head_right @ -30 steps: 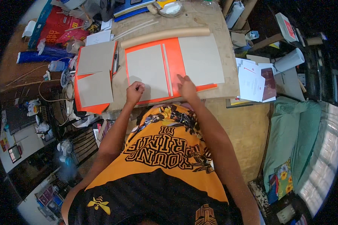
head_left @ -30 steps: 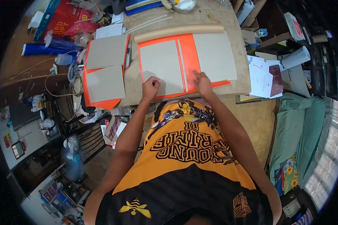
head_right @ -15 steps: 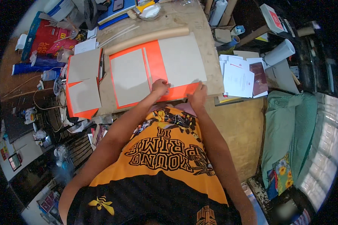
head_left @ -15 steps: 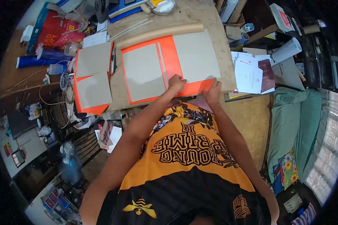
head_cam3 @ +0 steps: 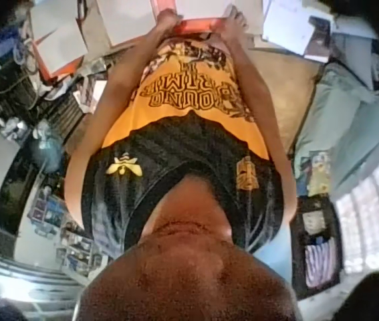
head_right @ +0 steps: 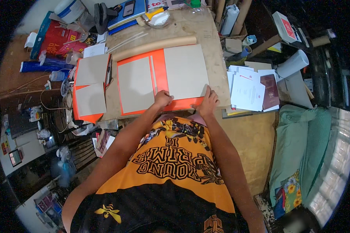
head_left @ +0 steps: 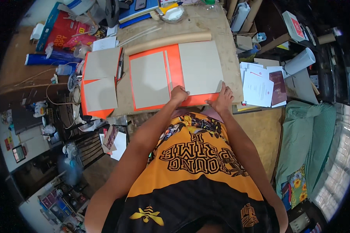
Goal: The person places paper sheets onto orange wrapping material, applies adhesive strips by hand, and uses a utility knife to trim the edges of the assembly.
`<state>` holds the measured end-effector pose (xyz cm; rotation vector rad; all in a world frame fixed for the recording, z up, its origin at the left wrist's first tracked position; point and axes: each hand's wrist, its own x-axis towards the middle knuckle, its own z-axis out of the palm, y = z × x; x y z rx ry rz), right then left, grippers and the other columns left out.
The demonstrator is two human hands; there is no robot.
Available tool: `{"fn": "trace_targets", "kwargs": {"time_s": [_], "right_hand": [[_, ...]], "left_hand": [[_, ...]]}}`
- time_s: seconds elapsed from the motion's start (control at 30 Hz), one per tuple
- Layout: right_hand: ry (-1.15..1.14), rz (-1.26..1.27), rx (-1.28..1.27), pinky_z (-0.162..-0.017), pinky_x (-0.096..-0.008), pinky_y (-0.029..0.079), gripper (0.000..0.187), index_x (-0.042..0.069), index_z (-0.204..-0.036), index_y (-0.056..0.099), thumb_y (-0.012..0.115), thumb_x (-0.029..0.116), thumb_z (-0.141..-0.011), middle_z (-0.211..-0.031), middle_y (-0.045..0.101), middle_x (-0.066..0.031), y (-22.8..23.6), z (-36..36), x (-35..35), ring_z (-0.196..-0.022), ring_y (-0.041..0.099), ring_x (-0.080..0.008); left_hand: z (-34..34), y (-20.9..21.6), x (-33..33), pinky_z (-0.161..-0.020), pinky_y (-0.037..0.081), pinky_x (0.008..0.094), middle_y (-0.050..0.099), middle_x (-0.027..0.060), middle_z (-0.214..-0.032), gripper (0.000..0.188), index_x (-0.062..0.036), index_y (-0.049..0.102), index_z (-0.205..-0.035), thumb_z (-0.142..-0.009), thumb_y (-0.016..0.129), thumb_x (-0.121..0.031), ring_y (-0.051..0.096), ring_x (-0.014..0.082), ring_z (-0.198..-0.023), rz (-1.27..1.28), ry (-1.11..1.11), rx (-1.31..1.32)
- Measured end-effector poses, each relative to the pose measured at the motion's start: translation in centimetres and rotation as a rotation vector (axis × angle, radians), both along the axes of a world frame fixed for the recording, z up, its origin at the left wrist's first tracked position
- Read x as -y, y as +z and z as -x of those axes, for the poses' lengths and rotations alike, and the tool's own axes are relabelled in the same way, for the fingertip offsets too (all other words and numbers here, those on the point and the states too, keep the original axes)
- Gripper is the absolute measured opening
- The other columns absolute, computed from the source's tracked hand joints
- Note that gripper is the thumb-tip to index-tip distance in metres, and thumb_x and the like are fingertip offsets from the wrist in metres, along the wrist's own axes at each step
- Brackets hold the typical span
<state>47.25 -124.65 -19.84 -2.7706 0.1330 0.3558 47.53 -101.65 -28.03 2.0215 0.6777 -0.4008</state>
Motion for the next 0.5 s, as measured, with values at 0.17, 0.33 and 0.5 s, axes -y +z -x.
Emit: {"fn": "trace_targets", "kwargs": {"time_s": [0.17, 0.33, 0.5], "right_hand": [[0.105, -0.035, 0.054, -0.096, -0.0451, 0.031, 0.110, 0.010, -0.142, 0.023, 0.084, 0.042, -0.057, -0.130, 0.038, -0.0129, -1.1, 0.7, 1.2, -0.120, 0.036, -0.0294], [0.218, 0.005, 0.079, -0.094, -0.0445, 0.032, 0.097, 0.009, -0.138, 0.033, 0.082, 0.037, -0.059, -0.130, 0.038, -0.0111, -2.8, 0.7, 2.0, -0.119, 0.036, -0.0287], [0.294, -0.010, 0.080, -0.093, -0.0463, 0.033, 0.090, 0.007, -0.137, 0.037, 0.080, 0.033, -0.062, -0.131, 0.038, -0.0115, -2.9, 0.4, 2.8, -0.120, 0.036, -0.0290]], "left_hand": [[3.0, 5.5, -2.2, -0.043, 0.045, 0.0318, 0.058, 0.0081, -0.065, 0.020, -0.0047, 0.051, -0.075, -0.073, 0.071, -0.001, 0.056, 0.0150, -0.050, 0.203, 0.075, -0.100], [4.8, 7.2, -4.4, -0.045, 0.045, 0.0338, 0.057, 0.0079, -0.064, 0.021, -0.0043, 0.049, -0.074, -0.073, 0.070, 0.001, 0.057, 0.0177, -0.052, 0.170, 0.051, -0.107], [4.0, 7.3, -3.0, -0.061, 0.050, 0.0397, 0.062, 0.0150, -0.072, 0.029, -0.0022, 0.053, -0.078, -0.066, 0.077, -0.013, 0.064, 0.0287, -0.069, -0.169, -0.214, -0.022]]}}
